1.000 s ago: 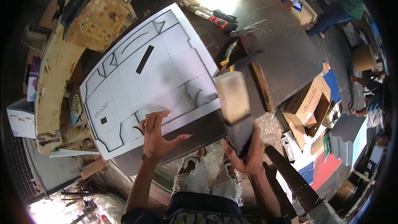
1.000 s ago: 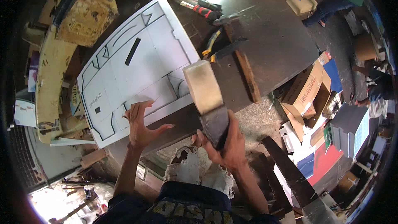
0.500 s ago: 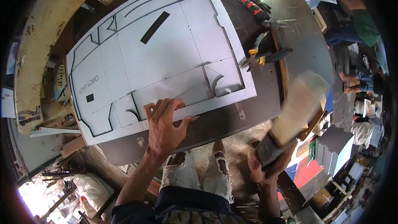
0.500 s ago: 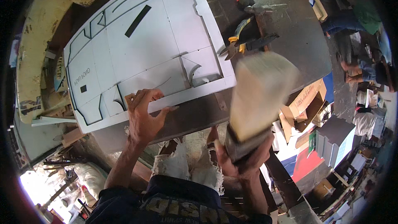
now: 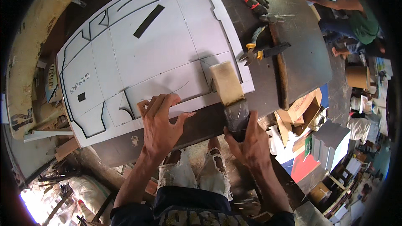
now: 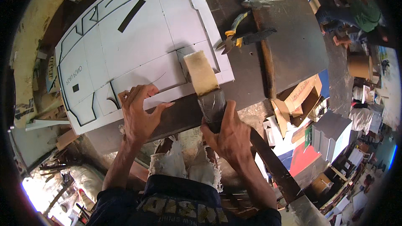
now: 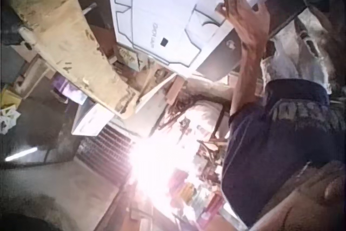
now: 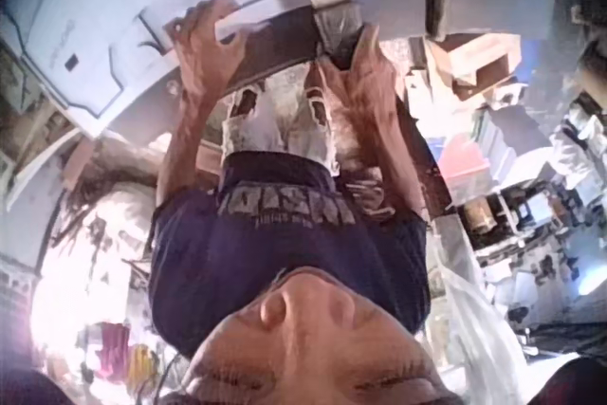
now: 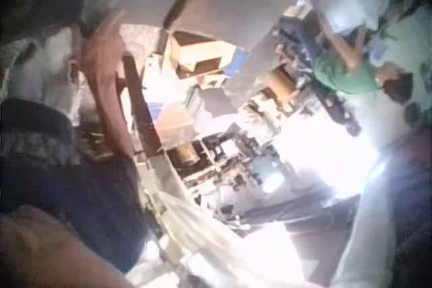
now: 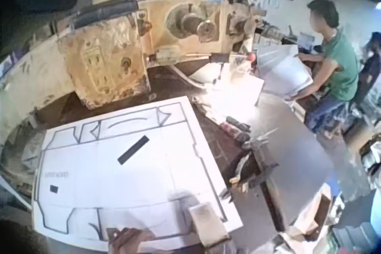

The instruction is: The person measures and cuts metal strips using a manual shear, shapes them against a grinding wheel, and applies them to a large cardboard template by hand and with a mallet.

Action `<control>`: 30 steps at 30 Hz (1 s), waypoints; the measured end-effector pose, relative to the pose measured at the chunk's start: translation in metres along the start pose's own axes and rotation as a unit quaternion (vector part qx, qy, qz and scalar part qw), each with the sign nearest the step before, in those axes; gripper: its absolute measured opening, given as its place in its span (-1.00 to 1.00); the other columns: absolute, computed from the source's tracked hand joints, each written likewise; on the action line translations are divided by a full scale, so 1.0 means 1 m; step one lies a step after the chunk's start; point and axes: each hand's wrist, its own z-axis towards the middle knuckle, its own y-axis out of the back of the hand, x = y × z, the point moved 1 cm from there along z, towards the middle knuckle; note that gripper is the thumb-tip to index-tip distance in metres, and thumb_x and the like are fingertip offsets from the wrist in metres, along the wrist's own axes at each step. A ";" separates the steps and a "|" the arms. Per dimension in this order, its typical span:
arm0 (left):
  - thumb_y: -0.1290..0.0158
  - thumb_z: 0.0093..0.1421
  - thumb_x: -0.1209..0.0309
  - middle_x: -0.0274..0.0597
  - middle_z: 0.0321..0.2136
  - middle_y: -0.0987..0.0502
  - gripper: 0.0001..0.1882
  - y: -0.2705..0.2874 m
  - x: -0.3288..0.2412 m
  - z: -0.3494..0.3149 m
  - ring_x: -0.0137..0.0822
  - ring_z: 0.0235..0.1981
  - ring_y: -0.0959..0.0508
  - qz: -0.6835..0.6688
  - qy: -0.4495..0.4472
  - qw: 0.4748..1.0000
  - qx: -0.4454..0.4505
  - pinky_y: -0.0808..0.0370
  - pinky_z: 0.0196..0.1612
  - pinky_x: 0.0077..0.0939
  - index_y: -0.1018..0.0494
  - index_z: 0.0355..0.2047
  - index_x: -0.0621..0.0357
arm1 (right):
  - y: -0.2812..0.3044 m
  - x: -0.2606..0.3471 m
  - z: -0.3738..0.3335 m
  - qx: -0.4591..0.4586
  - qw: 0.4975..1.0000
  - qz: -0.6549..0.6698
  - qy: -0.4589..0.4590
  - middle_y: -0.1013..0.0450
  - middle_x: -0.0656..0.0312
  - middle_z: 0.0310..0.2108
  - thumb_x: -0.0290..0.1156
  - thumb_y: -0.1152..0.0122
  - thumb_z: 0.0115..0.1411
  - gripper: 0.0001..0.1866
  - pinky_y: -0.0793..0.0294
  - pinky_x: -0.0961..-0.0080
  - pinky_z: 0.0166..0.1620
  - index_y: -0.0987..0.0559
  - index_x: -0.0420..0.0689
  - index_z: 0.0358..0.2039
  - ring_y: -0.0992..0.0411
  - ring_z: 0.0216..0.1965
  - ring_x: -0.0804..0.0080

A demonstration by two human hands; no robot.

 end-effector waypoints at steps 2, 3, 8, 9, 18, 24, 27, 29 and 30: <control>-0.42 -0.13 0.31 -0.31 -0.37 -0.54 -0.60 0.000 0.004 -0.003 -0.27 -0.30 -0.53 0.002 0.003 1.000 -0.009 -0.19 -0.01 -0.30 -0.48 -0.32 0.10 | 0.017 0.013 0.001 0.006 0.999 0.040 0.024 -0.50 -0.23 -0.37 -0.26 -0.40 0.10 -0.29 -0.56 0.10 -0.43 -0.20 -0.38 0.06 -0.58 -0.48 -0.03; -0.41 -0.11 0.33 -0.32 -0.35 -0.55 -0.60 0.004 0.004 -0.006 -0.27 -0.28 -0.53 0.006 0.006 1.000 0.005 -0.19 -0.02 -0.29 -0.48 -0.30 0.10 | 0.019 0.026 -0.004 -0.035 0.997 0.064 0.008 -0.49 -0.22 -0.39 -0.29 -0.39 0.11 -0.30 -0.54 0.14 -0.47 -0.18 -0.39 0.06 -0.57 -0.50 0.03; -0.38 -0.07 0.36 -0.34 -0.33 -0.57 -0.62 0.006 -0.003 0.003 -0.26 -0.25 -0.54 0.010 0.002 1.000 0.024 -0.19 -0.01 -0.27 -0.48 -0.26 0.10 | 0.008 0.012 0.000 -0.001 1.000 -0.007 -0.009 -0.54 -0.22 -0.41 -0.28 -0.43 0.10 -0.29 -0.55 0.12 -0.41 -0.23 -0.44 0.04 -0.57 -0.45 -0.15; -0.39 -0.08 0.35 -0.34 -0.33 -0.57 -0.62 0.004 -0.002 0.000 -0.26 -0.25 -0.53 0.011 0.006 1.000 0.021 -0.19 0.00 -0.27 -0.48 -0.27 0.09 | 0.011 0.014 -0.001 0.016 1.000 0.005 -0.020 -0.54 -0.23 -0.40 -0.28 -0.43 0.10 -0.27 -0.56 0.13 -0.41 -0.21 -0.45 0.06 -0.58 -0.45 -0.14; -0.40 -0.13 0.39 -0.33 -0.36 -0.54 -0.63 0.002 -0.005 -0.002 -0.31 -0.28 -0.52 0.028 0.014 0.999 0.019 -0.20 0.02 -0.30 -0.48 -0.31 0.08 | 0.009 0.007 0.000 0.093 0.996 0.012 -0.015 -0.45 -0.18 -0.25 0.00 -0.36 0.12 -0.10 -0.52 0.12 -0.49 -0.14 -0.44 0.16 -0.55 -0.46 -0.07; -0.37 -0.15 0.44 -0.32 -0.34 -0.54 -0.62 0.001 -0.008 0.000 -0.31 -0.28 -0.51 0.032 0.029 0.999 0.018 -0.22 0.04 -0.33 -0.48 -0.29 0.09 | 0.009 0.002 0.004 0.124 0.988 -0.039 -0.084 -0.45 -0.20 -0.29 0.03 -0.34 0.13 -0.12 -0.53 0.09 -0.46 -0.17 -0.44 0.12 -0.57 -0.41 -0.08; -0.42 -0.15 0.35 -0.32 -0.35 -0.54 -0.58 0.000 -0.002 -0.002 -0.31 -0.30 -0.50 0.033 0.020 0.999 0.020 -0.22 0.04 -0.33 -0.48 -0.29 0.09 | 0.016 0.008 -0.008 0.048 0.998 0.030 0.026 -0.46 -0.22 -0.33 0.02 -0.33 0.15 -0.18 -0.52 0.05 -0.43 -0.16 -0.39 0.06 -0.57 -0.40 -0.15; -0.44 -0.15 0.32 -0.32 -0.35 -0.53 -0.56 0.001 -0.006 -0.001 -0.31 -0.31 -0.50 0.042 0.015 0.999 0.017 -0.22 0.04 -0.34 -0.48 -0.28 0.09 | 0.014 -0.003 -0.012 -0.010 0.997 0.018 0.077 -0.47 -0.19 -0.44 0.01 -0.32 0.16 -0.24 -0.52 0.02 -0.42 -0.17 -0.38 0.00 -0.55 -0.46 -0.19; -0.44 -0.15 0.31 -0.33 -0.36 -0.53 -0.55 0.000 -0.008 -0.001 -0.32 -0.31 -0.49 0.045 0.013 0.999 0.016 -0.21 0.04 -0.35 -0.48 -0.28 0.08 | 0.013 -0.007 -0.011 0.026 0.999 0.015 0.013 -0.48 -0.19 -0.43 0.02 -0.32 0.15 -0.22 -0.53 0.02 -0.41 -0.17 -0.38 0.01 -0.55 -0.45 -0.18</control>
